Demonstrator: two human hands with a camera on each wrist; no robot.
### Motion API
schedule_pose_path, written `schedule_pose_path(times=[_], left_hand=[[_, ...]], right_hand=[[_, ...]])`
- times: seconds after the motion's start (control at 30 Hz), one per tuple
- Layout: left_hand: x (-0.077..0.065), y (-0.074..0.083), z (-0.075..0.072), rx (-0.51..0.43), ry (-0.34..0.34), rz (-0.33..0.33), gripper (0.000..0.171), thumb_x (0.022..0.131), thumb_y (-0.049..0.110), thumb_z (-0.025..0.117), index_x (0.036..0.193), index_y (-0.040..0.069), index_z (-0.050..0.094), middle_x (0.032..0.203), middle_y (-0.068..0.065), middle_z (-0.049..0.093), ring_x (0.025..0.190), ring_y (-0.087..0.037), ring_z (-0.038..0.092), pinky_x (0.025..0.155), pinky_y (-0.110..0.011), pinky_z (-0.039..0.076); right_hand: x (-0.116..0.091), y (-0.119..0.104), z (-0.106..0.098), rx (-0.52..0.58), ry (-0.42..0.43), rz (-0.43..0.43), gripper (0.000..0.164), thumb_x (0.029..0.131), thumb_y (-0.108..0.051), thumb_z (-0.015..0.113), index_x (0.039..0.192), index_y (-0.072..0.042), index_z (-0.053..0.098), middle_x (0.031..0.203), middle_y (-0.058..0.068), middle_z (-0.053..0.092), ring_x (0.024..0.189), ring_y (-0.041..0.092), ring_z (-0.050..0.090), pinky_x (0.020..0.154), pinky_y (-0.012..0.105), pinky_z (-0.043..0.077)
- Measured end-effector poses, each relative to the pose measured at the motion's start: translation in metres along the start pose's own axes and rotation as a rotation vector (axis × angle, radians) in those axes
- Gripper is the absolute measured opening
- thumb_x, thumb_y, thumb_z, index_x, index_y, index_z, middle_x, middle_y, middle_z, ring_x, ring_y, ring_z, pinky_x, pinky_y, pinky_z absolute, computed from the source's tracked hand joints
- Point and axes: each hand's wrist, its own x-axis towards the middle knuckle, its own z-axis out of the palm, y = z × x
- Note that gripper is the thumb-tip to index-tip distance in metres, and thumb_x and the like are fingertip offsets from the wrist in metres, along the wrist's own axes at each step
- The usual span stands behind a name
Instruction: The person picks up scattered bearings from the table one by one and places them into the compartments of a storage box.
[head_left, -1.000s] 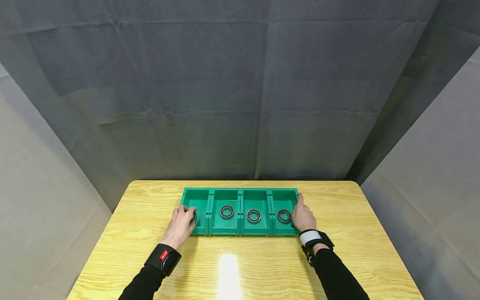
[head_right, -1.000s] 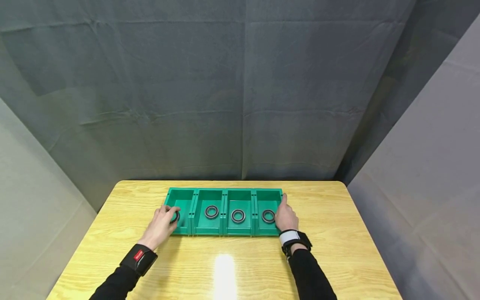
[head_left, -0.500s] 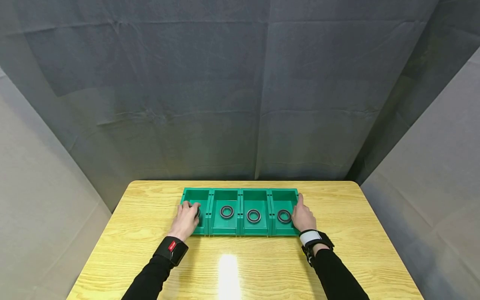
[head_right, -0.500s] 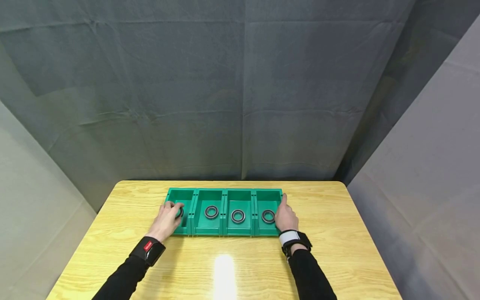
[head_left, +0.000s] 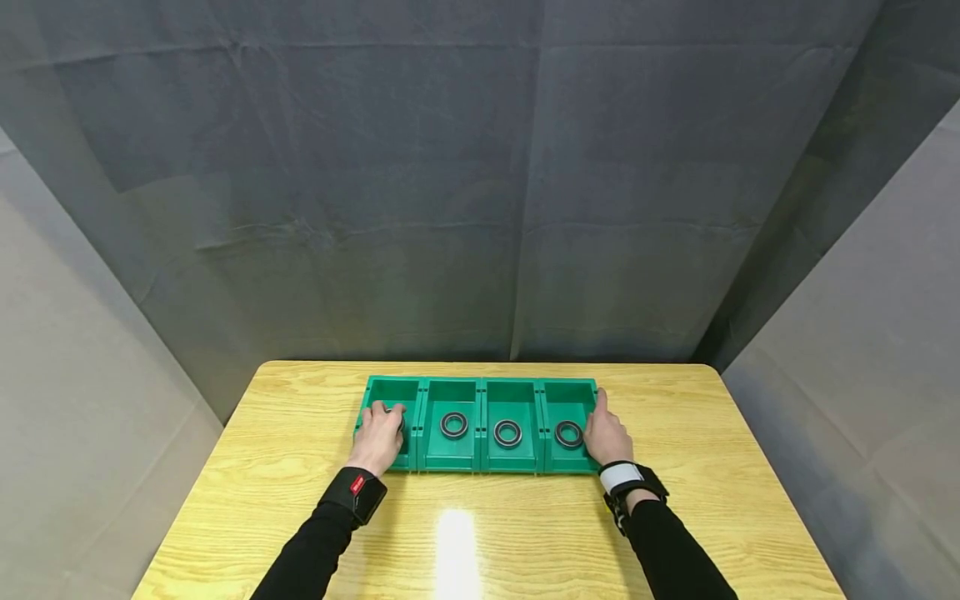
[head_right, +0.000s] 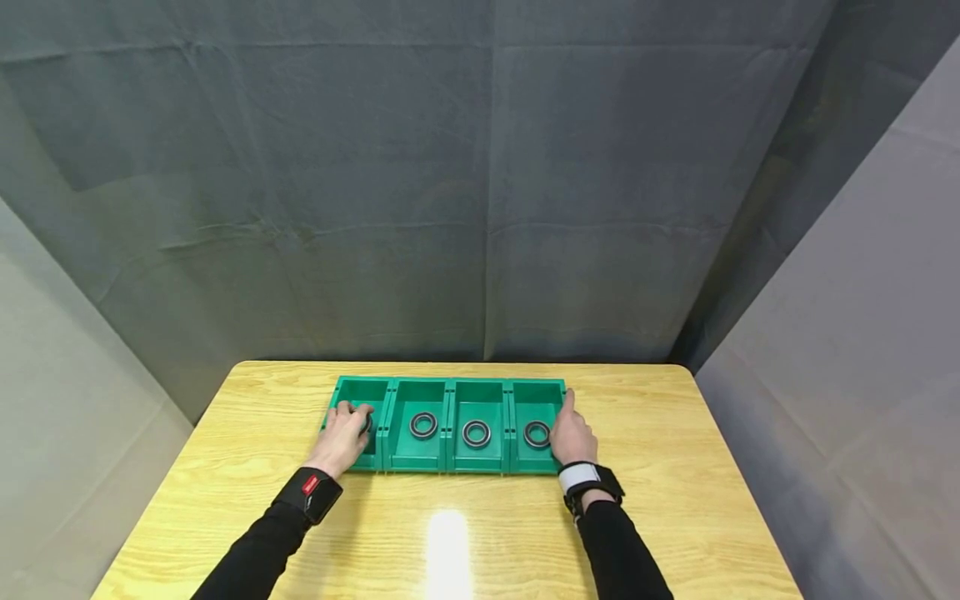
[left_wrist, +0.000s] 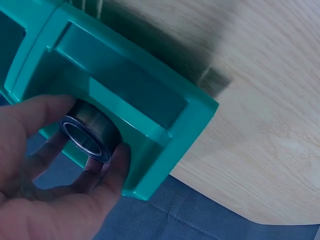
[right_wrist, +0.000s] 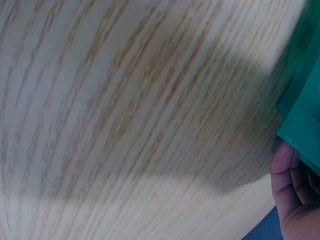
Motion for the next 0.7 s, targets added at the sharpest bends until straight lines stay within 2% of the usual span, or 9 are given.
schedule_pose_path(times=[0.27,0.7], left_hand=[[0.005,0.001,0.005,0.007,-0.050,-0.037,0.039,0.093,-0.003,0.063,0.132,0.002,0.061,0.127,-0.035,0.050,0.113,-0.051,0.050,0.076,-0.058,0.055],[0.016,-0.002,0.015,-0.001,-0.085,-0.105,0.038,0.095,-0.004,0.059,0.133,0.001,0.060,0.122,-0.036,0.051,0.108,-0.051,0.050,0.073,-0.056,0.054]], right_hand=[[0.001,-0.001,0.000,-0.003,-0.003,0.008,0.054,0.105,-0.012,0.045,0.152,0.002,0.024,0.091,0.028,0.070,0.070,0.042,0.068,0.054,0.051,0.050],[0.001,-0.001,0.001,0.000,0.004,0.006,0.055,0.104,-0.012,0.046,0.153,0.002,0.024,0.094,0.029,0.070,0.072,0.044,0.068,0.057,0.054,0.051]])
